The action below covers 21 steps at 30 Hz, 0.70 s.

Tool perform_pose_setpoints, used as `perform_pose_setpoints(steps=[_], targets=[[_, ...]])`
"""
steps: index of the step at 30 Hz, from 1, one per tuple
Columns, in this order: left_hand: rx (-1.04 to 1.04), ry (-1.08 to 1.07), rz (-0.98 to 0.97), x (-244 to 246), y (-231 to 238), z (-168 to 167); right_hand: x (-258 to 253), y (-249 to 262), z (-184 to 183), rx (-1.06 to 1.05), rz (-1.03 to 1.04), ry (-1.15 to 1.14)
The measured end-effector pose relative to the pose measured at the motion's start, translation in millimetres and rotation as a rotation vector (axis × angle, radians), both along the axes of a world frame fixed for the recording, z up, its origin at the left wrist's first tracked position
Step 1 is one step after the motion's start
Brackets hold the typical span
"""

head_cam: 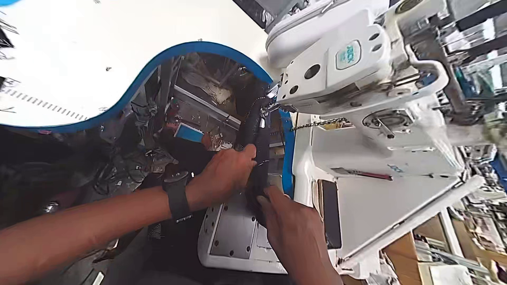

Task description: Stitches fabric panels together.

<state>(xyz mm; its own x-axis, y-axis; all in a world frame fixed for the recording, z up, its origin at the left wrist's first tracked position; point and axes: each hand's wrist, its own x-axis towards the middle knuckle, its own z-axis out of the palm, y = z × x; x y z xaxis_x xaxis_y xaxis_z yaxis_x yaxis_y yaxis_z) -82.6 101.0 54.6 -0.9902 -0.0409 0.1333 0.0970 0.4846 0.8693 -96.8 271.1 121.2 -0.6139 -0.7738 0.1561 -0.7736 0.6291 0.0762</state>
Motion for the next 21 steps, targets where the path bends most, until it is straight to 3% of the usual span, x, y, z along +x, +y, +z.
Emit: perform_pose_setpoints(steps=[2, 7, 12, 21], targets=[[-0.007, -0.015, 0.048, 9.2, 9.7, 2.7, 5.4, -5.4, -0.5, -0.021, -0.058, 0.092], [-0.074, 0.316, 0.323, 15.2, 37.0, -29.9, 1.9, -23.3, -22.9, -0.04, -0.064, 0.211], [-0.044, 0.339, 0.342, 11.0, 39.2, -35.0, -8.4, -34.6, -22.1, -0.012, -0.098, 0.169], [0.349, 0.225, 0.312, -32.6, 27.9, -41.3, -47.7, -55.3, -28.2, -0.082, -0.148, 0.15]])
